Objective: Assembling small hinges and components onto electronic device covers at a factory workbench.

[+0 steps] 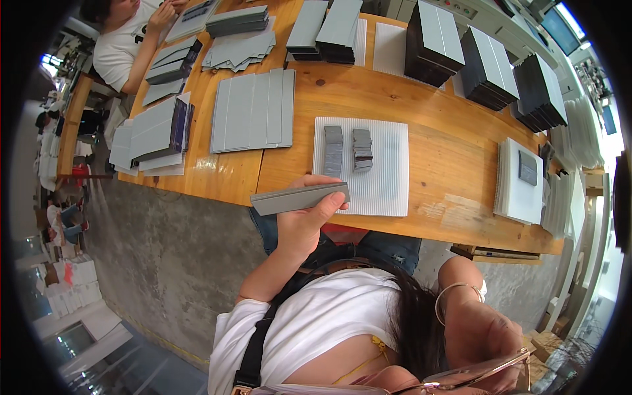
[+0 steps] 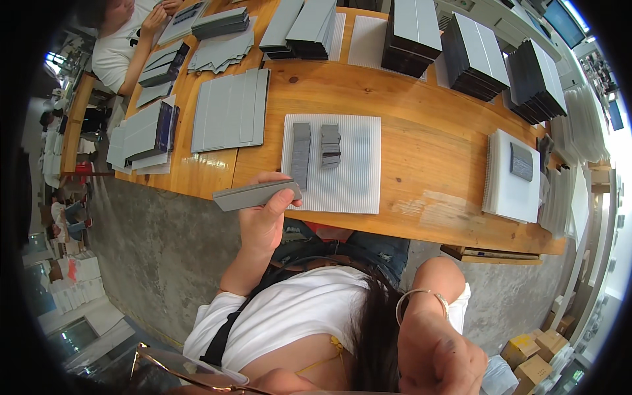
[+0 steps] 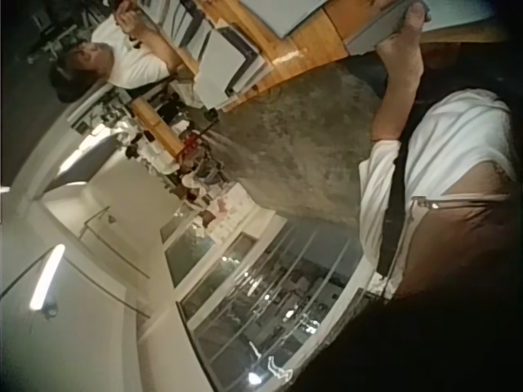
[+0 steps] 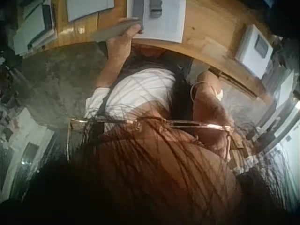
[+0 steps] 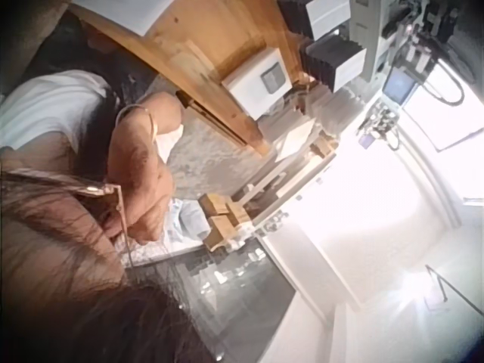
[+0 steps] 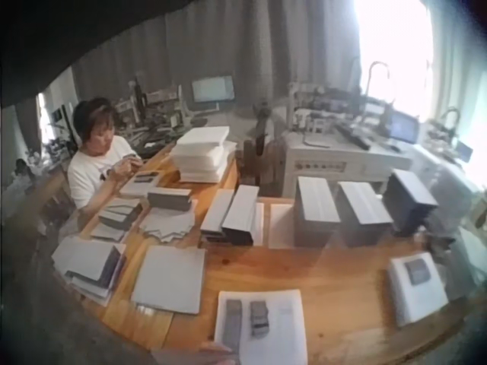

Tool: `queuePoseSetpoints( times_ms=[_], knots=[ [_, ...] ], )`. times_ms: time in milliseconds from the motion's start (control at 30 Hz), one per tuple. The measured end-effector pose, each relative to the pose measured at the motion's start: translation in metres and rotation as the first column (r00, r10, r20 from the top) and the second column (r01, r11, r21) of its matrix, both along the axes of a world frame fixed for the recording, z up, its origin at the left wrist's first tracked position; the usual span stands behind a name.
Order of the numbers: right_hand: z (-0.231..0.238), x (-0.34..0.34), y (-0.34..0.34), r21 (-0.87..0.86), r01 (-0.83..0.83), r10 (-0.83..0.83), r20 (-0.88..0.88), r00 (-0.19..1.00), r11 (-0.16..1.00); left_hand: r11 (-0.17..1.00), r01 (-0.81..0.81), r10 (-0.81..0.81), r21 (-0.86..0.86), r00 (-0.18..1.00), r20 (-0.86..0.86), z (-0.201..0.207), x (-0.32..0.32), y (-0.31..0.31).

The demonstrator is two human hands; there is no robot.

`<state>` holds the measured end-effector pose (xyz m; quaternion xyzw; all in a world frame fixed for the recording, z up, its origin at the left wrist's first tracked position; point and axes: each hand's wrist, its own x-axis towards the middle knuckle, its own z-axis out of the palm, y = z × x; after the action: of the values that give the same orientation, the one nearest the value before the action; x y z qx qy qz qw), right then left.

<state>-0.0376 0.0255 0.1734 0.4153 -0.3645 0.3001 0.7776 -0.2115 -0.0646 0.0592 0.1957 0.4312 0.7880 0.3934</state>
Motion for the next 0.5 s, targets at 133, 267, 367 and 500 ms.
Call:
queuePoseSetpoints(
  times_ms=[133,267,367,500],
  knots=[
    [0.001,-0.003,-0.001,0.006,-0.018,0.018,0.021,1.0,1.0,1.0,-0.004,0.004,0.011,1.0,-0.011,0.0,0.002,0.0],
    [0.002,-0.002,-0.001,0.021,-0.028,0.027,0.045,0.999,0.999,1.0,-0.009,0.01,0.028,0.999,-0.044,0.001,0.004,0.005],
    [-0.014,0.003,0.004,-0.178,-0.078,0.125,0.27,0.955,0.981,0.997,0.059,-0.056,0.051,0.997,-0.056,0.002,0.003,0.002],
    [-0.054,0.0,0.028,-0.164,0.475,0.052,0.969,0.24,0.864,0.999,0.019,-0.02,-0.031,0.999,-0.034,0.003,0.009,-0.001]
  ],
)
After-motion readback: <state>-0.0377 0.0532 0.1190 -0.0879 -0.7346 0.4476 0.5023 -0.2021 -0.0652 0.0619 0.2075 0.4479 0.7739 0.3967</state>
